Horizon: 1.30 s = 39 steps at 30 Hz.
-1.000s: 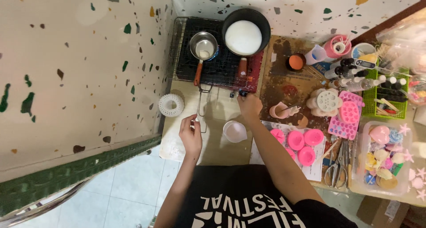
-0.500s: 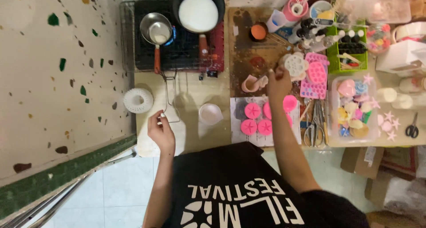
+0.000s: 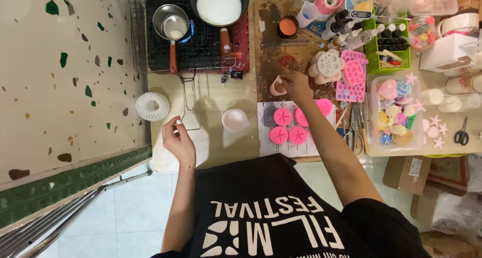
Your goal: Preparing and assembling components for decorative handmade candles.
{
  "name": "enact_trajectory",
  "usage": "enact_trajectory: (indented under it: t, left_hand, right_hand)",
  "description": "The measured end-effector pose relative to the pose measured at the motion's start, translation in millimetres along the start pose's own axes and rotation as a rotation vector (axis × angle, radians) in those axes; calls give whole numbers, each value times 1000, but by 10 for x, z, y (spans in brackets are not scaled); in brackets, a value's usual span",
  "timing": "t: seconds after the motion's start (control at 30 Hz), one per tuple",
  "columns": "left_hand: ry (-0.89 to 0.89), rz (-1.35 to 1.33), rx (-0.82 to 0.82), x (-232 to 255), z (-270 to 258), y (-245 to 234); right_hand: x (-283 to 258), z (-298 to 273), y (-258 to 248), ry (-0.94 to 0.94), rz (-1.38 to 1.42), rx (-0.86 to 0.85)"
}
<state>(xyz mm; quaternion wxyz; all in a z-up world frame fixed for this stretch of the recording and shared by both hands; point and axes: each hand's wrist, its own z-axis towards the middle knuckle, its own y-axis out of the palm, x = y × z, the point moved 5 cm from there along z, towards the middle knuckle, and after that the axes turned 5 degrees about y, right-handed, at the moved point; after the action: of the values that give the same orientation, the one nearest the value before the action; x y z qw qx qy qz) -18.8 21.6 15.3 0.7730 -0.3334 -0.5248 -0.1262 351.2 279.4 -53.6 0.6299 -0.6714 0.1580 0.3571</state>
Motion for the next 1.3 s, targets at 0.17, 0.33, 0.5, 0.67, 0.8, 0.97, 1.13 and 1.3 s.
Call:
enact_trajectory:
  t: [0.17, 0.33, 0.5, 0.67, 0.8, 0.97, 1.13, 1.3]
  left_hand:
    - [-19, 10, -11, 64, -33, -83]
    - [-73, 14, 3, -7, -90, -130]
    - [-24, 35, -15, -32, -104, -149]
    - [-22, 15, -25, 6, -100, -131]
    - [-16, 13, -38, 36, -122, -113]
    - [-2, 13, -48, 62, -154, -100]
    - [-22, -24, -34, 114, -196, -152]
    - [-5, 2, -31, 48, -226, -192]
  right_hand:
    - [-571, -50, -210, -147, -383, -1]
    - [-537, -35, -151, -157, -344, -171]
    - [-345, -33, -91, -42, -492, -244]
    - [-501, -51, -213, -172, -343, -96]
    - [-561, -62, -292, -186, -232, -53]
    - [-442, -53, -221, -137, -353, -154]
    - [-390, -55, -160, -55, -383, -193]
    - [-293, -68, -96, -8, -401, -229]
